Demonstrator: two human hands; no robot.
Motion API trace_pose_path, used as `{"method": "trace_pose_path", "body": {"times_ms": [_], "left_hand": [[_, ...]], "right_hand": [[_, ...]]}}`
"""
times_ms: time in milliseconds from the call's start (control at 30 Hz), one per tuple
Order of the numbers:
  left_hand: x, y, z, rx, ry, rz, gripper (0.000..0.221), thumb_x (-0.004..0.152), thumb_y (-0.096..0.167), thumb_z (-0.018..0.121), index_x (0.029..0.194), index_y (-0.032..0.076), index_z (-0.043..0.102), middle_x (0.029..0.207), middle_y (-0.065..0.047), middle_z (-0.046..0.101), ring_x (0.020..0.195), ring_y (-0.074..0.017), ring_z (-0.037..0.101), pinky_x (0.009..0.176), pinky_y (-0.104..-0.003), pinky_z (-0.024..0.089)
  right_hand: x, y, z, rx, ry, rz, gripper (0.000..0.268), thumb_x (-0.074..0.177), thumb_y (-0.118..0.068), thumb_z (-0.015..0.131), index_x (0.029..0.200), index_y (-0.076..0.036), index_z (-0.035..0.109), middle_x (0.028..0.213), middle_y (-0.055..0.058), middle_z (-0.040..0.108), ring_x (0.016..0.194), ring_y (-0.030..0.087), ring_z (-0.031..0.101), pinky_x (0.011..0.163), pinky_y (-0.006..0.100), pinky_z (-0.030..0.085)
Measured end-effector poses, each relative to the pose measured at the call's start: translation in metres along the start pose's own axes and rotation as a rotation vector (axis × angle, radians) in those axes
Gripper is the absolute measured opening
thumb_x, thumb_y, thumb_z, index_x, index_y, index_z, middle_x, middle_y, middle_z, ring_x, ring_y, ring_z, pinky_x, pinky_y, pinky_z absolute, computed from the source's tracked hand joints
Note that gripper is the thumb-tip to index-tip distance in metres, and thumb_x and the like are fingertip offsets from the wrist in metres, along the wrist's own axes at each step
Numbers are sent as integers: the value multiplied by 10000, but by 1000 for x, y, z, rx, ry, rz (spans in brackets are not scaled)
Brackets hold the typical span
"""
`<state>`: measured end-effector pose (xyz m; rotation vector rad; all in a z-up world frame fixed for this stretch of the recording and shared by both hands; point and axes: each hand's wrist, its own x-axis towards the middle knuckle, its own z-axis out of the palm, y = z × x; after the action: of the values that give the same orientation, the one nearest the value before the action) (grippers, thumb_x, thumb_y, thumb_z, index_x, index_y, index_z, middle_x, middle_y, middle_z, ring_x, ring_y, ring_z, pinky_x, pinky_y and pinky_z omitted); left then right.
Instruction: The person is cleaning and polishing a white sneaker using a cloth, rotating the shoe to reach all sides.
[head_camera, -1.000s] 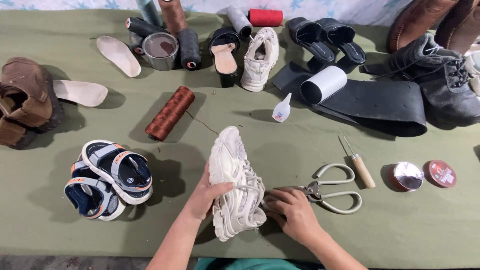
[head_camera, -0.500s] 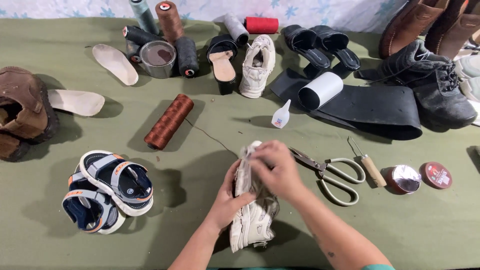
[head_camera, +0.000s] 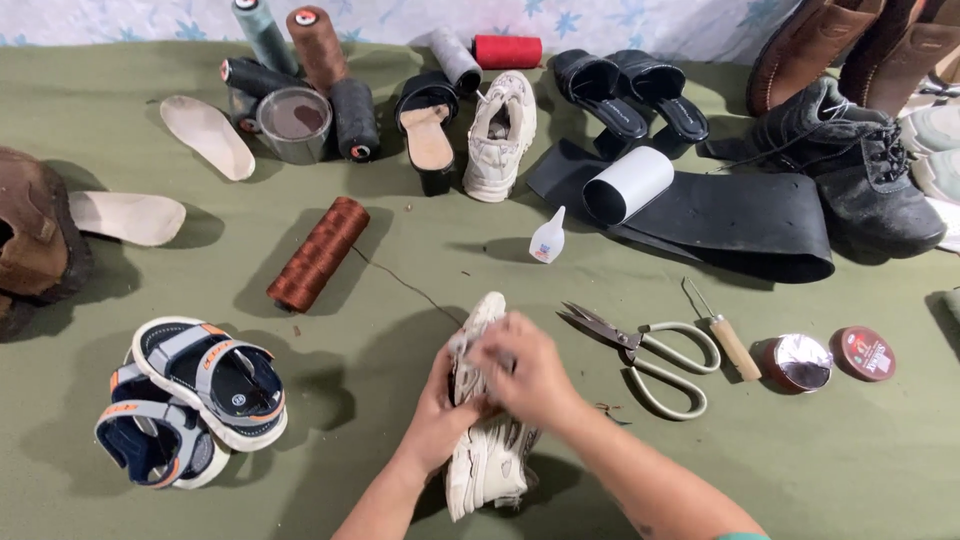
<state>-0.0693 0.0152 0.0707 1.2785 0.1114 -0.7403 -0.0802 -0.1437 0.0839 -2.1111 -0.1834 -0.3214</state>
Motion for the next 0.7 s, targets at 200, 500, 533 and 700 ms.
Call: {"method": "trace_pose_path", "body": {"times_ms": [200, 500, 533, 700], "left_hand": [[-4, -2, -1, -57, -51, 81, 971, 691, 168, 826, 1556, 225, 388, 1458, -96, 604, 1276, -224, 628, 1062, -406, 555], [-3, 1, 1, 7, -36, 61, 951, 720, 126, 788, 1569, 233, 373, 1479, -71, 585, 1284, -206, 615, 1051, -388, 553], [-7, 3, 1, 9, -33, 63, 951, 720, 126, 788, 1569, 233, 373, 1479, -71, 585, 1284, -206, 615, 1051, -388, 553], [-1, -13, -6, -109, -35, 67, 863, 764, -21, 752, 1529, 222, 436, 1326, -110, 662, 1076, -235, 677, 880, -377, 574]], "right_hand": [[34, 37, -3, -33, 183, 149, 170, 962, -214, 685, 856, -86, 723, 811, 32, 585, 735, 174, 535, 685, 345, 438], [35, 46, -6, -52, 195, 187, 138, 950, -188, 690, 931, -74, 765, 856, 37, 630, 749, 187, 600, 703, 334, 485], [34, 42, -4, -49, 195, 185, 138, 950, -188, 690, 931, -74, 765, 856, 37, 630, 749, 187, 600, 703, 334, 485], [-6, 6, 7, -36, 169, -160, 240, 827, 21, 566, 868, -190, 672, 903, -20, 692, 865, 202, 621, 796, 341, 499]]}}
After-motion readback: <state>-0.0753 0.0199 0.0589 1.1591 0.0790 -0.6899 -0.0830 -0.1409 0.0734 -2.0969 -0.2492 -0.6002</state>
